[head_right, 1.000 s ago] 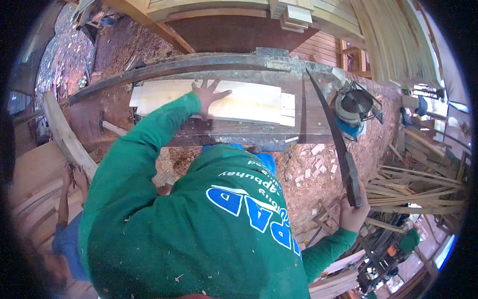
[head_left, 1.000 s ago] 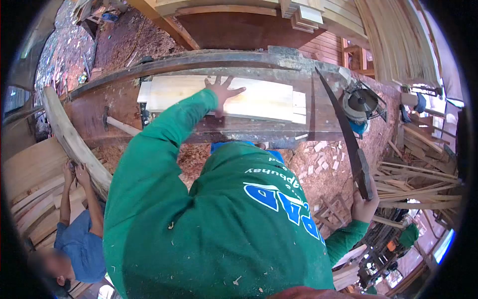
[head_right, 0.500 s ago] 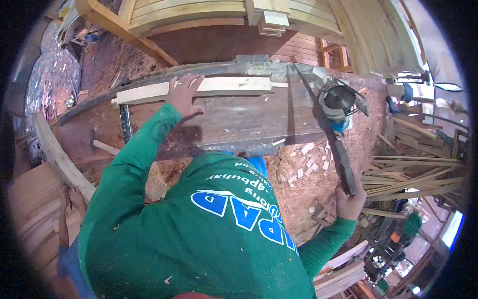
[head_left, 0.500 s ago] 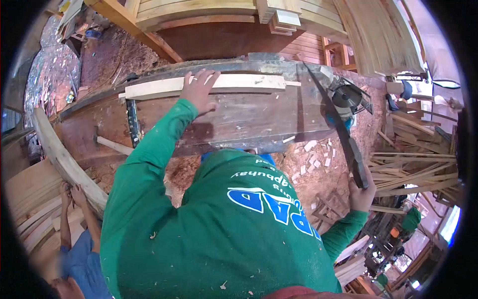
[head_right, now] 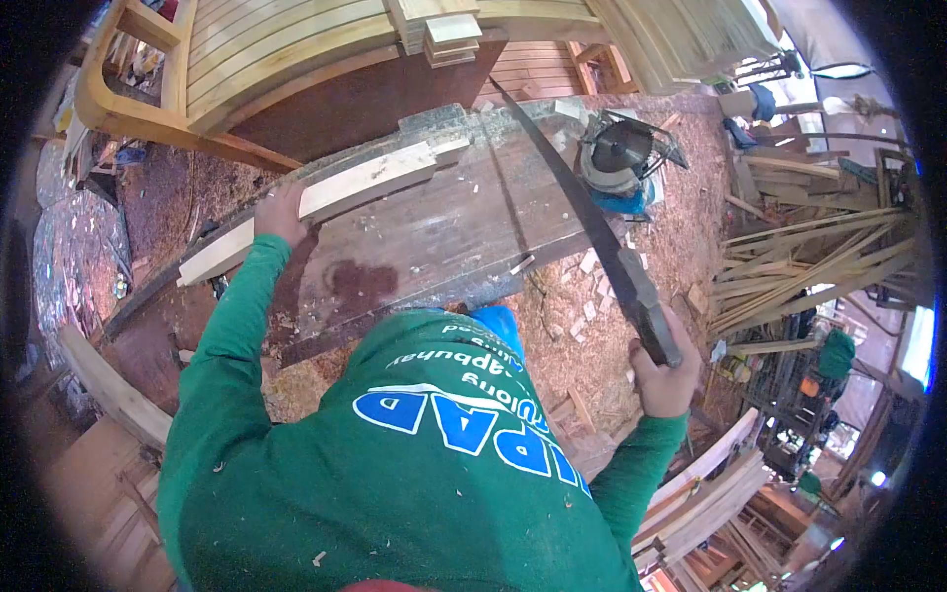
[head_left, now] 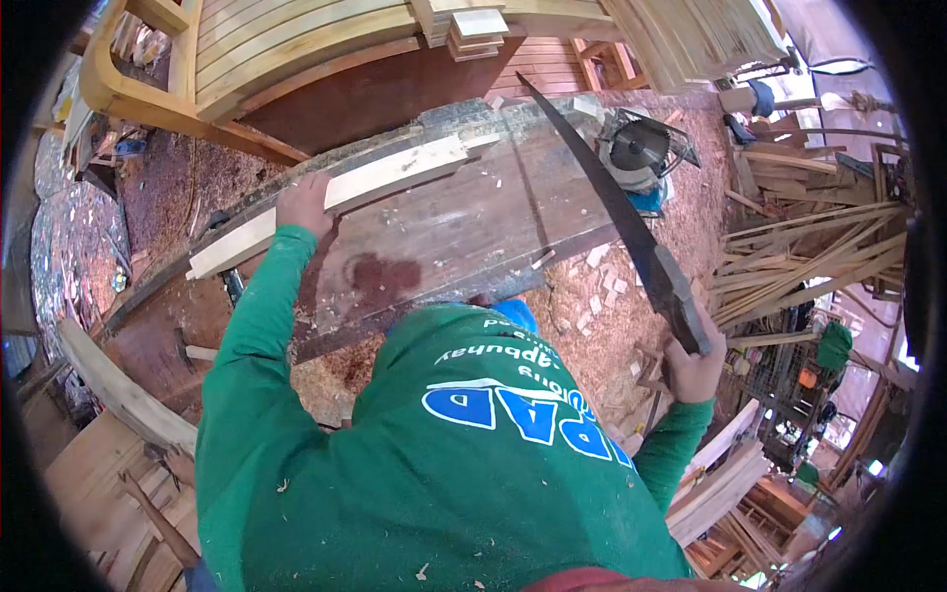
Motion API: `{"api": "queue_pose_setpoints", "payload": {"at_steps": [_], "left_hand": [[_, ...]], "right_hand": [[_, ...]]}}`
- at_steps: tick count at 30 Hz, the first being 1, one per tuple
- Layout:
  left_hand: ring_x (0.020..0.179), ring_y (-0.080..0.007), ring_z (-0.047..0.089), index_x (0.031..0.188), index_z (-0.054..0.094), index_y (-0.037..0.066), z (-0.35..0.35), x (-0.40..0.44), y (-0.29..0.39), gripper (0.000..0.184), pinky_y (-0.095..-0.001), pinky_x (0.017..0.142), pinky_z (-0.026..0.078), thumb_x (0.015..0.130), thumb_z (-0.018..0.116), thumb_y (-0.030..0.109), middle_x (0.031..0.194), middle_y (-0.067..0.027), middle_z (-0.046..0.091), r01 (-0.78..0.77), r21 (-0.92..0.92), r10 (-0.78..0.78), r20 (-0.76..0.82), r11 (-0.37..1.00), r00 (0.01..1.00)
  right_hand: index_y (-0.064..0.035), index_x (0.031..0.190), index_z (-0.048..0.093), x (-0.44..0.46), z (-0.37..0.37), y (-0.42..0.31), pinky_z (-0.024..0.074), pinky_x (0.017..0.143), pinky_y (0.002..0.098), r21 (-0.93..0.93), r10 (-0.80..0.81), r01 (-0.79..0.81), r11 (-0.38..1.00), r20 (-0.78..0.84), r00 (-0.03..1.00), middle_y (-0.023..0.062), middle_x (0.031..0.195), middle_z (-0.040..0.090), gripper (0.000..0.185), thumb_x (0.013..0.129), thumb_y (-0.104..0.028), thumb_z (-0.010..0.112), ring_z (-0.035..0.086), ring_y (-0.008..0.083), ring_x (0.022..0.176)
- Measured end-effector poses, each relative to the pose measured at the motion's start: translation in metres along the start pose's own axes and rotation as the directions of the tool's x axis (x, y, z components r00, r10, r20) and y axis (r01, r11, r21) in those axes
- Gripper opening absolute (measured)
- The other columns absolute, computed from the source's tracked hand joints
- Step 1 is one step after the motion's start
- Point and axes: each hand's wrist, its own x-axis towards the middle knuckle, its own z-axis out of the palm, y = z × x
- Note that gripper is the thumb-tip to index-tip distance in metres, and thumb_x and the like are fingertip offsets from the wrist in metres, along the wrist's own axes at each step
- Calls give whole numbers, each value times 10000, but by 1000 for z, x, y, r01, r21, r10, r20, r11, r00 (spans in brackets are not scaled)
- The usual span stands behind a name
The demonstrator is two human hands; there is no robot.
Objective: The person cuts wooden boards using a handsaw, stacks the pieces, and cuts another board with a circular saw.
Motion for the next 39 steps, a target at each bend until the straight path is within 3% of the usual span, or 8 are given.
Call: {"api": "queue_pose_setpoints", "payload": {"at_steps": [2, 5, 8, 12, 26, 30, 35, 39], "left_hand": [[1135, -333, 637, 1306, 584, 134, 4, -2, 4, 614, -497, 976, 486, 740, 818, 184, 1251, -97, 623, -3, 3, 3, -27, 1000, 1000], [1210, -315, 614, 1362, 556, 153, 5, 4, 25, 665, -521, 1019, 456, 749, 811, 194, 1352, -91, 582, 26, 83, -25, -9, 996, 1000], [1314, -292, 564, 1459, 507, 214, -3, 21, 60, 744, -539, 1067, 420, 776, 804, 207, 1460, -93, 535, -174, -115, 156, -151, 978, 976], [1356, -312, 550, 1560, 413, 325, -19, 60, 125, 785, -544, 1092, 416, 856, 752, 246, 1531, -81, 506, -272, -142, 266, -58, 952, 962], [1205, -346, 666, 1587, 360, 401, 3, 86, 137, 769, -498, 1003, 574, 897, 694, 334, 1522, -24, 539, -292, -10, 292, 50, 956, 955], [1161, -358, 689, 1571, 383, 398, 15, 90, 133, 721, -513, 987, 583, 915, 683, 384, 1524, -12, 546, -296, 18, 296, 13, 955, 955], [1201, -356, 672, 1630, 178, 485, 16, 92, 132, 894, -518, 1007, 573, 925, 713, 358, 1506, -60, 564, -296, 33, 295, 41, 955, 955], [1203, -368, 667, 1627, 234, 417, 6, 86, 139, 865, -519, 1001, 570, 915, 724, 383, 1472, -77, 592, -292, 45, 291, 25, 955, 956]], "right_hand": [[63, 1423, 554, -7, 20, 0, 507, 1019, 320, 154, 182, -186, 970, 38, 983, 150, 1244, 693, 617, 837, 31, 745, 666, 195, 1136], [67, 1396, 575, -16, 61, 13, 513, 1011, 336, 178, 89, -96, 979, 47, 995, 143, 1255, 694, 567, 874, -55, 757, 663, 200, 1145], [73, 1377, 585, -28, 100, -7, 521, 982, 341, 284, 138, -149, 947, 58, 989, 139, 1231, 695, 521, 921, -122, 746, 663, 194, 1115], [76, 1370, 579, -34, 135, 1, 540, 932, 318, 421, 171, -201, 885, 108, 979, 139, 1192, 706, 485, 944, -99, 728, 679, 189, 1048], [35, 1472, 502, -59, 132, 21, 565, 851, 362, 182, -170, 131, 975, 217, 961, 173, 1099, 723, 556, 979, -136, 692, 715, 205, 944], [38, 1467, 504, -93, 109, 28, 559, 889, 374, 269, -26, -51, 962, 275, 961, 209, 1139, 719, 557, 972, -135, 690, 734, 258, 1006], [48, 1461, 498, -129, 83, 42, 544, 961, 392, 168, -62, 14, 986, 287, 956, 224, 1187, 718, 574, 947, -105, 703, 727, 310, 1121], [17, 1462, 508, -89, 122, 38, 571, 885, 416, 272, -125, 56, 961, 246, 961, 239, 1132, 726, 579, 952, -163, 714, 746, 343, 1042]]}}
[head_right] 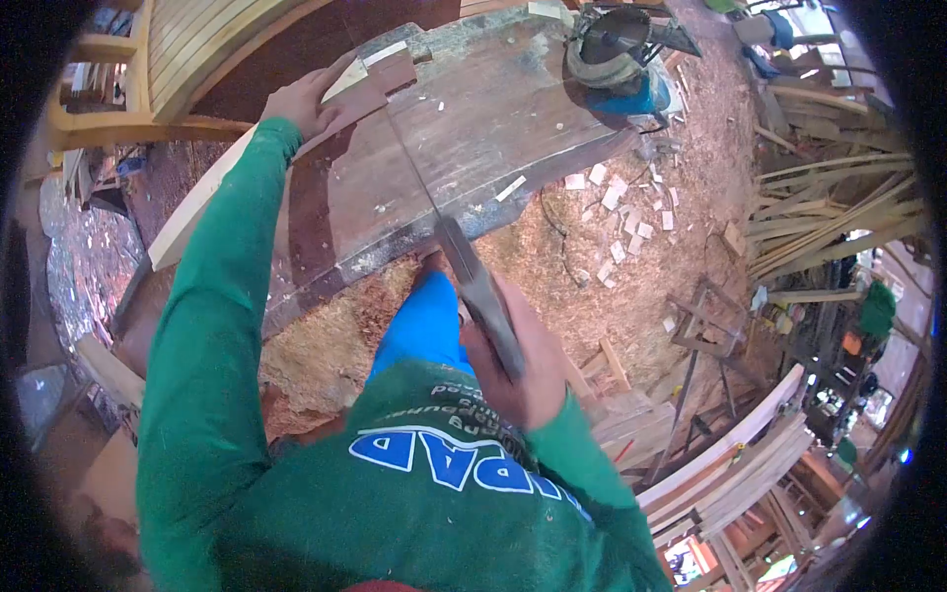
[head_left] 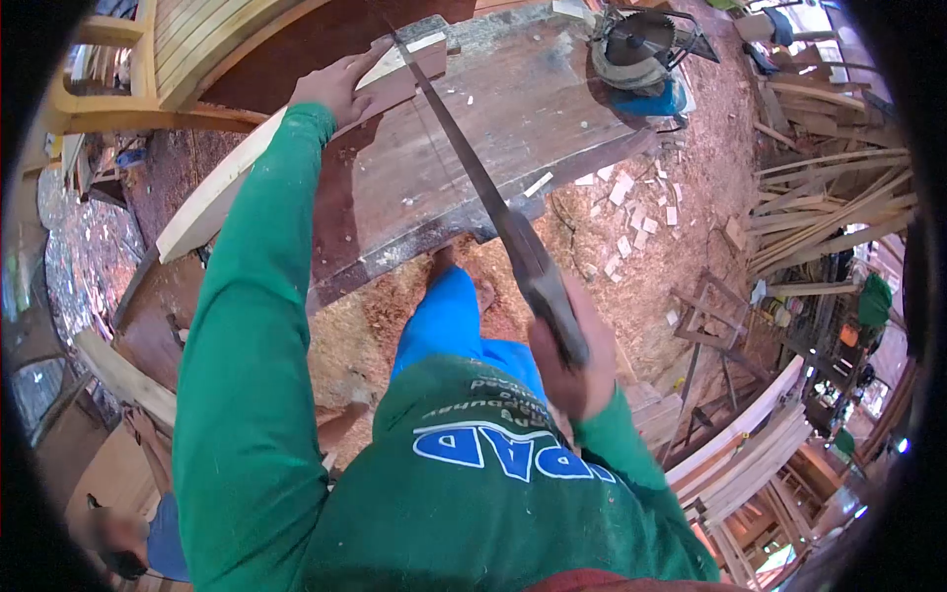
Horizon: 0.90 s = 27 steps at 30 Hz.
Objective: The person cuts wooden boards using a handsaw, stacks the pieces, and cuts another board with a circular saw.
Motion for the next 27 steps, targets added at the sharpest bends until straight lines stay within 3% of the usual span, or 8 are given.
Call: {"api": "queue_pose_setpoints", "payload": {"at_steps": [8, 12, 14, 19, 21, 22, 24, 27], "left_hand": [[1145, -411, 685, 1455, 438, 195, -1, 4, 2, 722, -548, 940, 567, 870, 773, 455, 1275, -163, 704, 107, -6, -107, 35, 994, 994], [1110, -413, 697, 1425, 454, 188, -1, 3, 3, 679, -547, 919, 575, 878, 767, 442, 1247, -173, 710, 93, 8, -93, 21, 996, 995], [1079, -399, 714, 1415, 448, 195, 2, 3, 1, 648, -544, 894, 588, 890, 754, 419, 1226, -150, 724, 59, 18, -58, -12, 998, 998], [1096, -416, 700, 1414, 460, 185, -5, 3, 1, 665, -551, 913, 572, 873, 770, 416, 1230, -172, 714, 88, -5, -88, 28, 996, 996], [1095, -426, 694, 1414, 466, 177, 3, 4, -1, 680, -556, 917, 564, 863, 778, 428, 1230, -180, 711, 83, -33, -84, -7, 996, 996], [1093, -418, 699, 1409, 472, 183, 3, 5, 0, 667, -553, 913, 570, 865, 774, 424, 1227, -174, 715, 78, -28, -78, 0, 997, 997], [1089, -402, 710, 1399, 482, 196, -1, 4, 1, 640, -547, 904, 581, 869, 765, 417, 1222, -164, 724, 81, -16, -81, 4, 997, 997], [1090, -399, 710, 1401, 484, 191, -8, 4, 6, 640, -548, 908, 579, 872, 762, 419, 1212, -167, 727, 106, -1, -105, 47, 994, 993]], "right_hand": [[-56, 1404, 560, 119, 57, 11, 581, 767, 445, 99, -124, 130, 987, -65, 990, 254, 1051, 720, 478, 975, -225, 684, 722, 460, 921], [-41, 1454, 516, 14, 12, 2, 582, 794, 441, 58, 154, -156, 986, 32, 987, 248, 1110, 718, 576, 923, -112, 730, 748, 373, 957], [-40, 1453, 520, -35, -7, 8, 580, 807, 418, -185, 25, -24, 982, 3, 1000, 230, 1115, 725, 576, 916, -61, 728, 754, 323, 978], [-69, 1428, 558, 37, 16, -5, 572, 826, 407, 20, 212, -213, 977, 47, 976, 229, 1063, 736, 527, 933, -115, 730, 760, 293, 998], [-74, 1373, 600, 118, 55, 19, 568, 824, 410, 70, -73, 77, 995, -62, 995, 243, 1051, 716, 450, 952, -190, 707, 732, 396, 977], [-36, 1284, 645, 155, 80, 28, 554, 780, 373, 25, -179, 185, 982, -157, 971, 166, 980, 701, 316, 987, -142, 658, 707, 267, 857], [-30, 1284, 644, 189, 84, 3, 554, 787, 394, 128, -36, 44, 991, -59, 998, 191, 1015, 706, 329, 983, -161, 671, 715, 277, 871], [-46, 1331, 632, 155, 88, 31, 556, 816, 385, 31, -226, 234, 972, -167, 960, 192, 1025, 712, 381, 972, -167, 681, 723, 281, 905]]}}
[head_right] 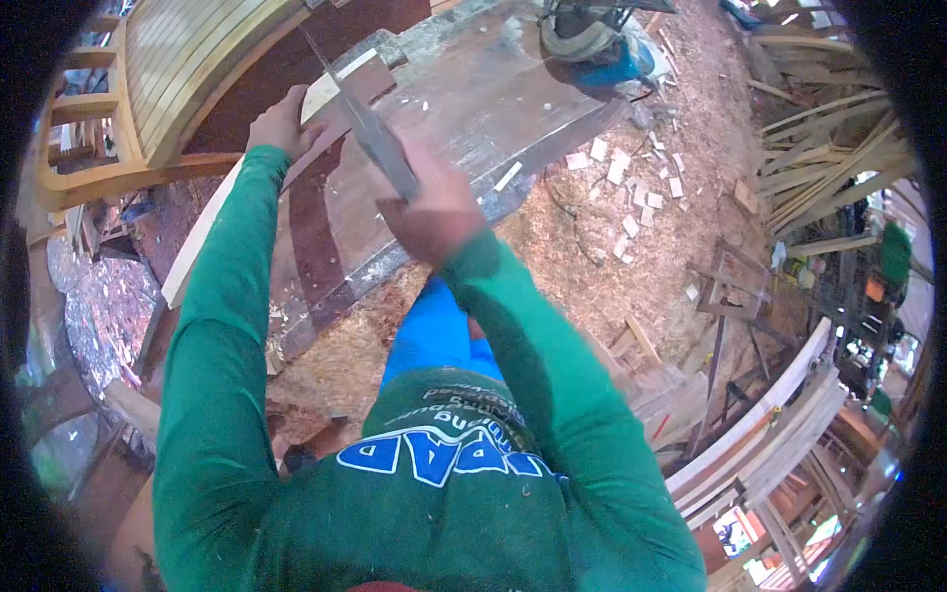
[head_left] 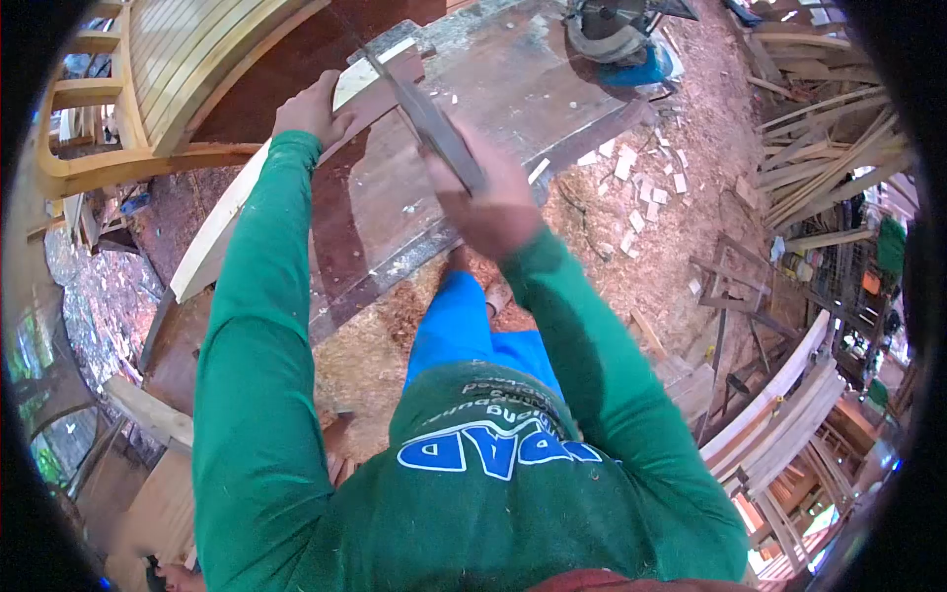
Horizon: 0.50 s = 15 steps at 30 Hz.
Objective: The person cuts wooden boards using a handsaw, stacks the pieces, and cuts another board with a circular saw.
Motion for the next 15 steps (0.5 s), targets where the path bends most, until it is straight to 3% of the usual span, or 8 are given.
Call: {"api": "queue_pose_setpoints", "payload": {"at_steps": [2, 3, 5, 9, 11, 12, 14, 15], "left_hand": [[1092, -397, 710, 1406, 478, 191, 3, 4, -2, 644, -549, 908, 578, 873, 760, 419, 1211, -169, 727, -17, 5, 17, -22, 1000, 1000], [1093, -397, 710, 1408, 476, 190, 7, 2, -5, 646, -550, 908, 577, 874, 758, 419, 1210, -170, 727, -20, 11, 21, -25, 1000, 999], [1093, -400, 709, 1409, 467, 189, 2, 0, -2, 648, -551, 907, 577, 876, 757, 417, 1212, -172, 725, -14, 14, 14, -13, 1000, 1000], [1102, -419, 698, 1399, 479, 181, 1, 3, 0, 652, -555, 910, 567, 874, 761, 447, 1205, -187, 721, -17, 1, 17, -11, 1000, 1000], [1106, -427, 694, 1398, 486, 177, 4, 1, -4, 663, -554, 911, 563, 870, 767, 464, 1205, -196, 717, -26, -12, 26, -19, 1000, 999], [1107, -426, 694, 1402, 485, 176, 7, 1, -7, 671, -550, 912, 564, 867, 769, 466, 1210, -197, 716, -31, -12, 31, -29, 999, 999], [1104, -424, 695, 1420, 480, 183, 9, 2, -6, 696, -539, 914, 565, 858, 777, 466, 1212, -198, 717, -33, -26, 32, -56, 999, 998], [1102, -426, 696, 1424, 478, 182, 11, 2, -6, 702, -542, 914, 564, 857, 778, 468, 1205, -199, 719, -40, -25, 38, -65, 999, 997]], "right_hand": [[-84, 1448, 532, -72, -44, -31, 568, 890, 431, 95, 232, -235, 967, 38, 972, 236, 1139, 710, 525, 955, -173, 685, 723, 393, 1037], [-96, 1482, 503, -97, -73, -49, 569, 907, 415, -87, 373, -363, 928, 170, 912, 227, 1153, 719, 565, 955, -149, 700, 737, 334, 1071], [-110, 1494, 487, -153, -107, -62, 576, 893, 414, -116, 191, -173, 978, 168, 967, 233, 1144, 722, 584, 953, -129, 706, 746, 300, 1070], [-114, 1482, 492, -163, -113, -73, 576, 887, 413, -136, 305, -286, 948, 150, 940, 254, 1136, 707, 567, 953, -110, 694, 745, 308, 1055], [-106, 1468, 508, -116, -82, -46, 574, 886, 418, -91, 401, -391, 916, 186, 897, 254, 1149, 698, 540, 957, -113, 685, 741, 332, 1045], [-91, 1447, 530, -81, -53, -20, 571, 874, 430, -32, 131, -128, 991, 91, 987, 243, 1135, 703, 511, 962, -146, 680, 730, 382, 1041], [-76, 1411, 548, -6, -5, 10, 566, 859, 484, 141, 15, -25, 990, 74, 997, 272, 1155, 695, 501, 946, -192, 690, 672, 482, 1066], [-67, 1400, 568, 29, 15, 8, 556, 883, 428, 82, 115, -124, 989, 107, 988, 229, 1152, 709, 456, 974, -198, 665, 691, 363, 1049]]}}
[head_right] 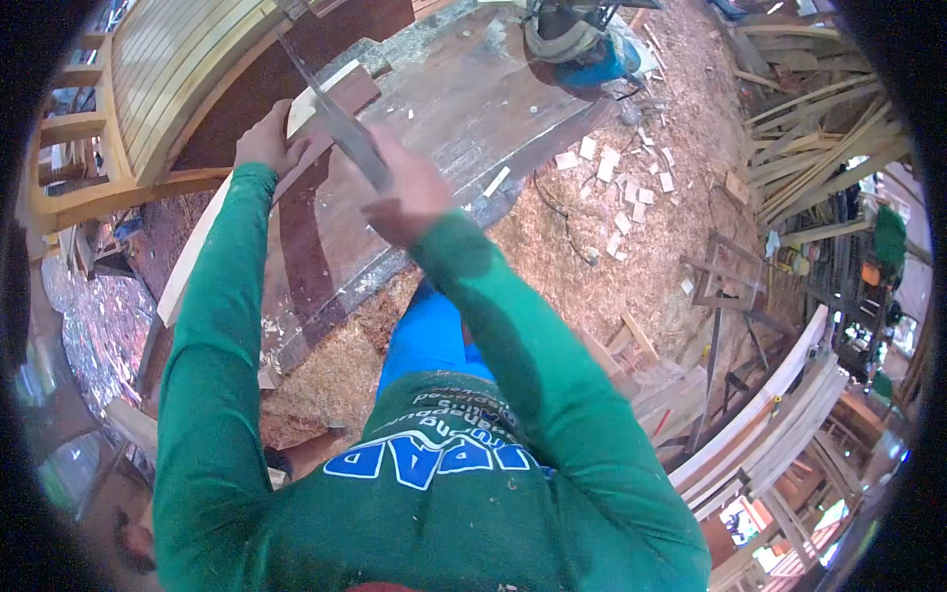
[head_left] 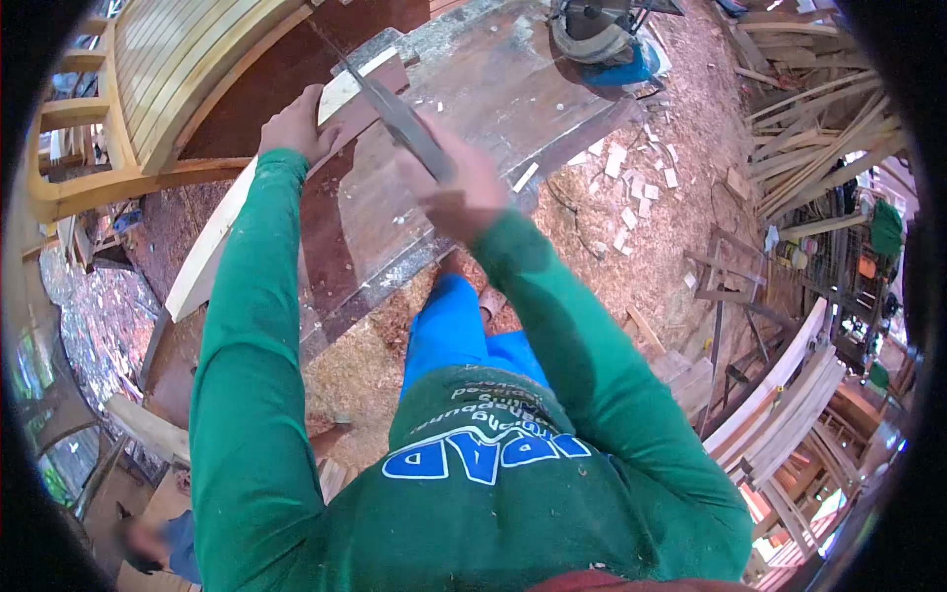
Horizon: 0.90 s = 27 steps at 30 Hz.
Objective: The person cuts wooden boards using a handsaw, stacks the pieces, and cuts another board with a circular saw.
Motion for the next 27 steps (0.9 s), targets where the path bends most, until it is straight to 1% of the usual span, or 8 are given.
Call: {"api": "queue_pose_setpoints", "payload": {"at_steps": [1, 4, 7, 12, 15, 19, 21, 27], "left_hand": [[1100, -427, 696, 1428, 476, 181, 1, -1, 0, 707, -546, 915, 563, 857, 778, 469, 1197, -199, 722, -2, 1, 2, -13, 1000, 1000], [1091, -434, 696, 1426, 476, 171, -11, -2, 6, 703, -558, 912, 559, 859, 776, 461, 1185, -203, 724, 3, 6, -3, 0, 1000, 1000], [1082, -441, 696, 1412, 477, 157, -14, 0, 7, 680, -568, 908, 557, 866, 772, 435, 1183, -210, 721, 19, 11, -20, 17, 1000, 1000], [1073, -444, 697, 1394, 474, 146, -6, 2, 6, 649, -565, 895, 559, 871, 765, 397, 1173, -216, 719, 16, 15, -17, 35, 1000, 999], [1068, -450, 695, 1384, 480, 152, -6, 1, 3, 638, -555, 886, 562, 868, 763, 398, 1159, -225, 719, -15, -12, 15, 13, 1000, 1000], [1050, -448, 698, 1377, 492, 155, 6, -2, 1, 636, -551, 874, 565, 855, 777, 381, 1162, -219, 718, -59, -66, 55, -61, 996, 997], [1052, -429, 703, 1369, 502, 154, 1, -1, -2, 642, -544, 857, 574, 834, 793, 359, 1191, -203, 716, -62, -26, 60, -80, 998, 995], [1035, -429, 710, 1372, 487, 161, -11, 8, 5, 632, -548, 872, 571, 852, 775, 375, 1126, -209, 732, 12, 23, -12, -7, 1000, 1000]], "right_hand": [[-59, 1388, 588, 20, 9, -3, 545, 908, 372, -50, 99, -98, 994, 23, 995, 186, 1149, 723, 416, 1003, -205, 640, 710, 243, 1033], [-83, 1445, 523, 7, -2, -11, 557, 869, 501, 4, 72, -72, 997, 45, 996, 286, 1150, 686, 538, 942, -191, 684, 659, 497, 1068], [-81, 1458, 507, -99, -32, -4, 570, 885, 466, 25, -62, 63, 998, -61, 996, 271, 1154, 694, 548, 953, -186, 691, 687, 468, 1071], [-41, 1500, 468, -223, -107, -58, 587, 872, 434, -211, 117, -106, 972, 43, 992, 241, 1213, 709, 631, 917, -76, 708, 735, 391, 1061], [-41, 1497, 467, -200, -90, -44, 594, 853, 436, -200, 212, -205, 958, 16, 977, 231, 1164, 723, 620, 922, -81, 697, 746, 383, 1018], [-85, 1445, 524, -17, -11, 24, 565, 869, 451, -21, -20, 21, 1000, 55, 998, 258, 1110, 703, 522, 960, -193, 685, 694, 434, 1027], [-71, 1398, 555, 26, 3, -3, 556, 877, 463, -63, 169, -165, 984, 59, 984, 277, 1112, 691, 462, 976, -231, 659, 690, 441, 1034], [-114, 1519, 452, -88, -21, 13, 561, 812, 435, 91, -104, 112, 989, -95, 990, 240, 1084, 704, 610, 962, -199, 685, 726, 386, 983]]}}
